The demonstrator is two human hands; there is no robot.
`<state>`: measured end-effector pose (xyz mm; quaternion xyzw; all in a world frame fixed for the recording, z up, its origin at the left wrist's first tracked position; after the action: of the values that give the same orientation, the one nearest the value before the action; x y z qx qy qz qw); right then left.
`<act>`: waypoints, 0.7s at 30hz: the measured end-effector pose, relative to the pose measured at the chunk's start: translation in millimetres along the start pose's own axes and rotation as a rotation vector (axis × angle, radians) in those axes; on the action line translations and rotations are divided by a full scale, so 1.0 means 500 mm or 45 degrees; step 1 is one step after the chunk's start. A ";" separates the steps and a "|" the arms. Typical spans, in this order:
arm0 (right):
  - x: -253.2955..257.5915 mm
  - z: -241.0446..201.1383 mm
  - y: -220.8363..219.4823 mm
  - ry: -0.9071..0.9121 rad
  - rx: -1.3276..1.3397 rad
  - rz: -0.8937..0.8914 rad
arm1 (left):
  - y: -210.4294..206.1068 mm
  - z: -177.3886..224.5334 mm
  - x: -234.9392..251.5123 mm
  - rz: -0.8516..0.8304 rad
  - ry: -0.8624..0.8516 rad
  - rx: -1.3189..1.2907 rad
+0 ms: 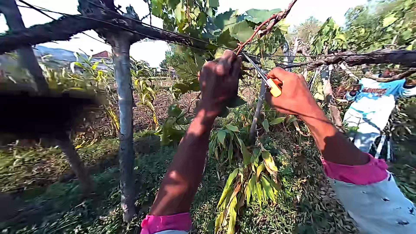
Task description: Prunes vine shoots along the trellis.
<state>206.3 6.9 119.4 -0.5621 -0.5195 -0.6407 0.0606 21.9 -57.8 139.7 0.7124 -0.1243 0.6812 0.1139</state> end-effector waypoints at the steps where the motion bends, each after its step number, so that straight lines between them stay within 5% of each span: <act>1: 0.004 -0.006 0.004 0.009 -0.003 0.004 | -0.001 -0.002 0.000 0.005 -0.006 -0.011; 21: -0.074 0.017 -0.029 -0.130 0.106 -0.041 | 0.003 -0.006 -0.002 0.131 -0.014 -0.196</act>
<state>215.5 0.9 80.3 -0.5826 -0.5572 -0.5898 0.0472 18.3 -58.4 139.1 0.6979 -0.2133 0.6708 0.1323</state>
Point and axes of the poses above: each hand's wrist, its own x-axis towards the middle knuckle, its own y-axis out of the back of the hand, z = x × y, the point moved 8 cm from there along x, towards the middle knuckle, and after that the axes turned 4 degrees about x, right-handed, at the moved point
